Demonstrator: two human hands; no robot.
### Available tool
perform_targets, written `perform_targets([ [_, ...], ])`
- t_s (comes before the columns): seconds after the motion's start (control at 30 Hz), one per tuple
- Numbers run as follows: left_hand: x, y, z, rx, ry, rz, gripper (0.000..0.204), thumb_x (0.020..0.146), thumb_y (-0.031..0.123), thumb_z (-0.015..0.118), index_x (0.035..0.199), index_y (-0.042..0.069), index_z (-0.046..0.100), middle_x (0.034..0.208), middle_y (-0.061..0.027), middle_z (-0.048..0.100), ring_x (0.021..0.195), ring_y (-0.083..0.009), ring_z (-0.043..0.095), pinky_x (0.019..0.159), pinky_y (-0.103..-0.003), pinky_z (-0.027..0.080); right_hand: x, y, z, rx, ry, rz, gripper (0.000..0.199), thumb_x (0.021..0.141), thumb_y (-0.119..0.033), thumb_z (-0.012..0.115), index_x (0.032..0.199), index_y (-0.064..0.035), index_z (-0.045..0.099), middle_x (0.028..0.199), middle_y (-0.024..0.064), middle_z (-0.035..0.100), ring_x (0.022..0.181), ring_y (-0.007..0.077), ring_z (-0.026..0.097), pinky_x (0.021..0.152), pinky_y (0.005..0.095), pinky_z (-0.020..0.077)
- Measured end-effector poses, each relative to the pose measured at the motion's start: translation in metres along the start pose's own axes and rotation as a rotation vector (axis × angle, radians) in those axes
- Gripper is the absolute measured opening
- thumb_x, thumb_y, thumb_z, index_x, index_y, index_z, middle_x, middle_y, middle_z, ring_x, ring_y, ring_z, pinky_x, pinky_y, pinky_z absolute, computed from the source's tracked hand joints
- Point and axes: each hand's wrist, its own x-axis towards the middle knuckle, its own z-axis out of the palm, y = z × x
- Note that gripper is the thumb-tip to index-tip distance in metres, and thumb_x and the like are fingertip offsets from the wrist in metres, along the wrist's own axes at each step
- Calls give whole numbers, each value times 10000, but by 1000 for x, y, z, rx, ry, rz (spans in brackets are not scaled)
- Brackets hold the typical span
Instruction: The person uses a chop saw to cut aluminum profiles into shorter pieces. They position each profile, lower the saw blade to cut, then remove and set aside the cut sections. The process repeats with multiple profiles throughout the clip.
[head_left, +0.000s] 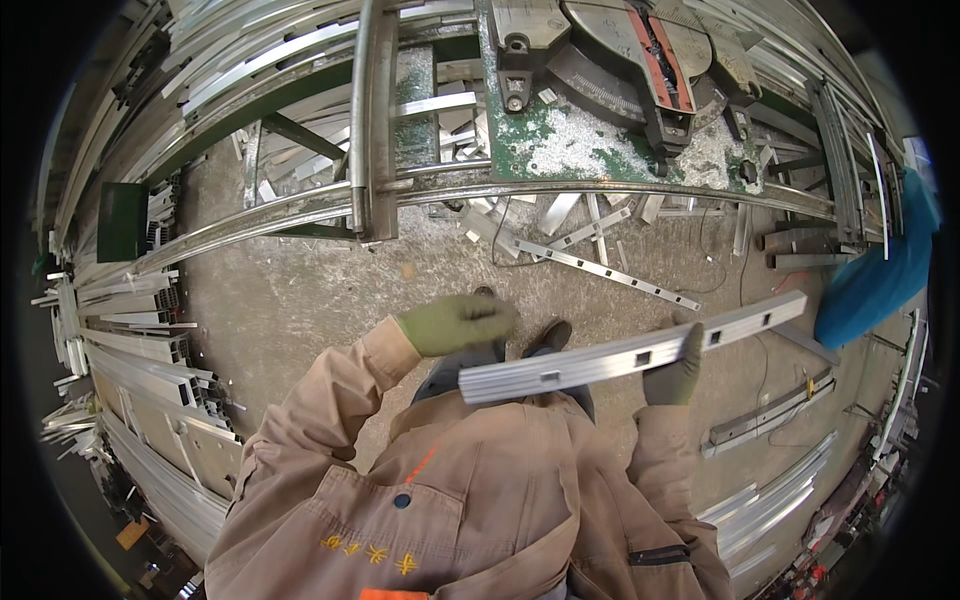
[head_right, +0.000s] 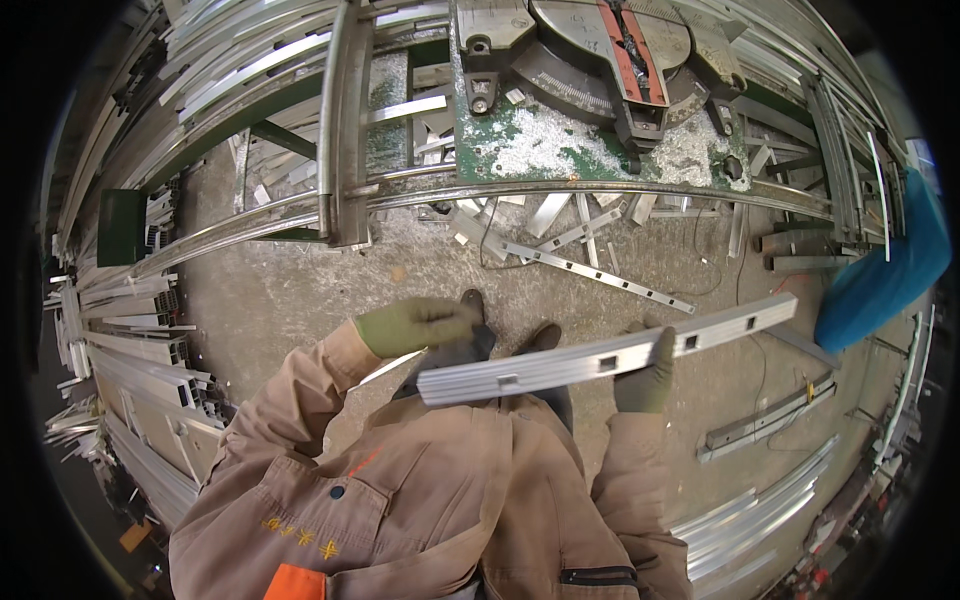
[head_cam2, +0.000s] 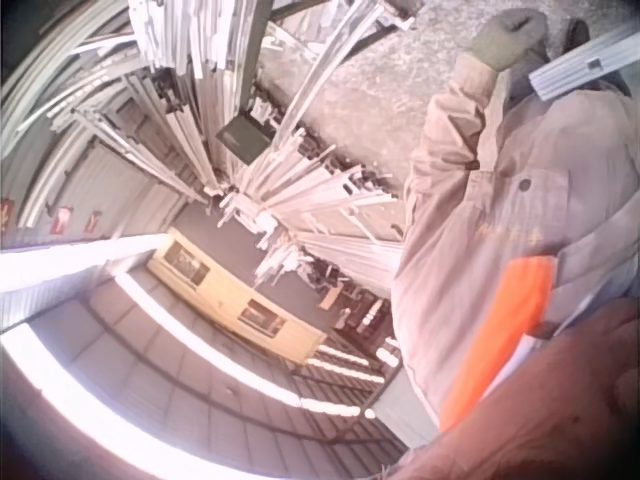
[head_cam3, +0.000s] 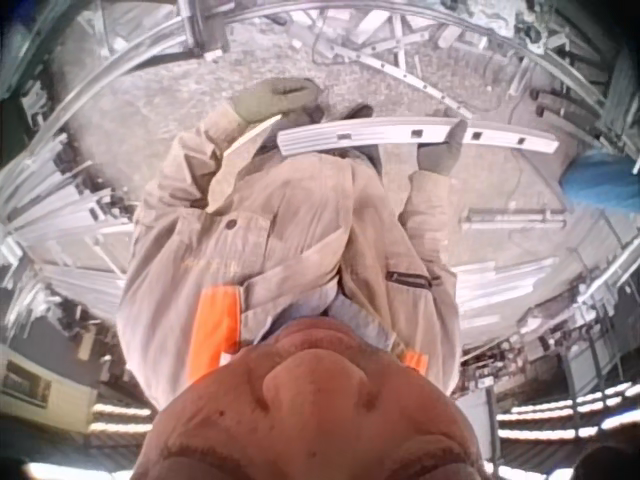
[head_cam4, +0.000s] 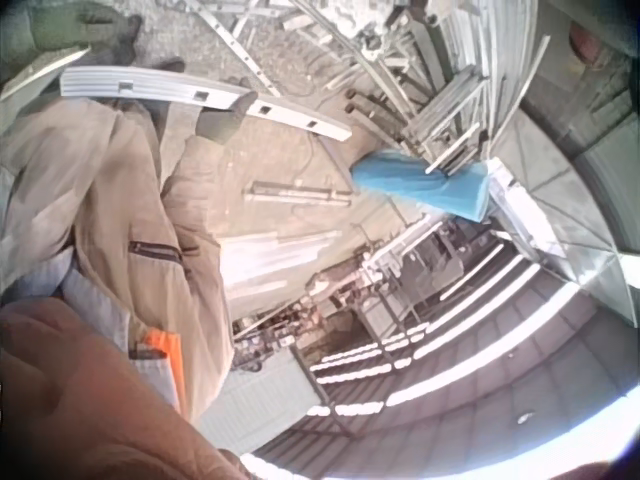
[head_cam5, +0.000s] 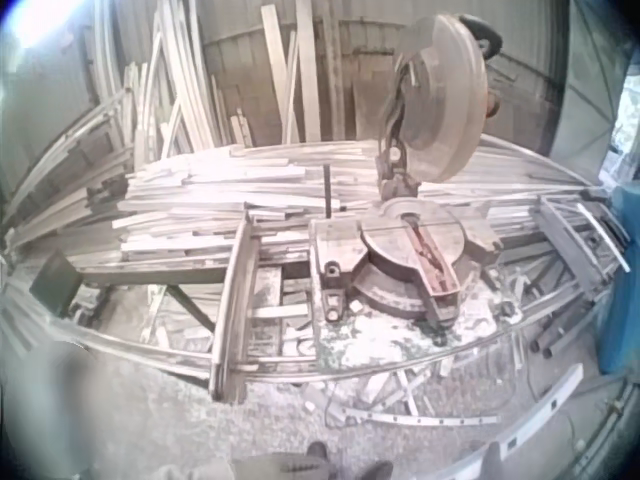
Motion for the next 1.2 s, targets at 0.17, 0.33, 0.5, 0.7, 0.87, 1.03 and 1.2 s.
perform_targets([
  [0.17, 112, 29, 13, 679, 476, 197, 717, 1142, 456, 745, 1767, 142, 585, 1294, -270, 857, 1084, -454, 864, 981, -582, 689, 24, -20, -32, -40, 97, -107, 698, 1154, -568, 847, 1485, 33, 716, 1178, 116, 765, 1098, 272, 716, 1084, 449, 606],
  [0.33, 228, 48, 17, 812, 592, 177, 719, 1178, 466, 692, 1808, 178, 498, 1301, -248, 833, 1069, -439, 854, 906, -574, 680, 52, -17, -35, -32, 22, -81, 701, 1172, -557, 826, 1504, 48, 705, 1155, 103, 711, 1080, 251, 652, 1082, 426, 575],
  [0.5, 230, 15, 0, 918, 740, 180, 552, 1200, 389, 671, 1733, 263, 598, 1028, -174, 845, 882, -386, 840, 779, -558, 644, 72, -25, -36, -96, -8, -58, 727, 1182, -577, 804, 1514, 61, 699, 1140, 95, 676, 1060, 236, 629, 1049, 426, 554],
  [0.7, 166, -50, -25, 711, 1167, -99, 637, 1151, 412, 770, 1748, 242, 627, 1012, -161, 861, 872, -381, 853, 786, -531, 681, 117, -34, -42, -115, -150, -11, 706, 1189, -572, 799, 1525, 43, 713, 1146, 96, 687, 1046, 229, 627, 1011, 399, 539],
  [0.87, 87, -98, -11, 269, 1316, -383, 766, 1162, 496, 781, 1749, 34, 611, 1191, -191, 893, 960, -345, 873, 868, -438, 695, 141, -48, -14, -85, -56, -44, 723, 1189, -604, 785, 1557, 12, 696, 1228, 128, 748, 1111, 243, 694, 1044, 413, 579],
  [1.03, 109, -67, 18, -729, 806, -64, 759, 1180, 537, 778, 1709, 11, 640, 1380, -163, 833, 1230, -278, 833, 1058, -411, 667, 198, -44, 30, -53, 8, -97, 599, 1222, -610, 737, 1402, -38, 726, 1298, 121, 759, 1251, 279, 728, 1164, 499, 597],
  [1.2, 168, -17, 31, -855, 622, 24, 799, 1164, 517, 814, 1705, -28, 593, 1547, -164, 745, 1299, -260, 789, 1113, -418, 652, 229, -28, 71, 55, 78, -132, 580, 1193, -499, 826, 1498, -14, 741, 1415, 133, 762, 1362, 292, 723, 1257, 517, 595],
])
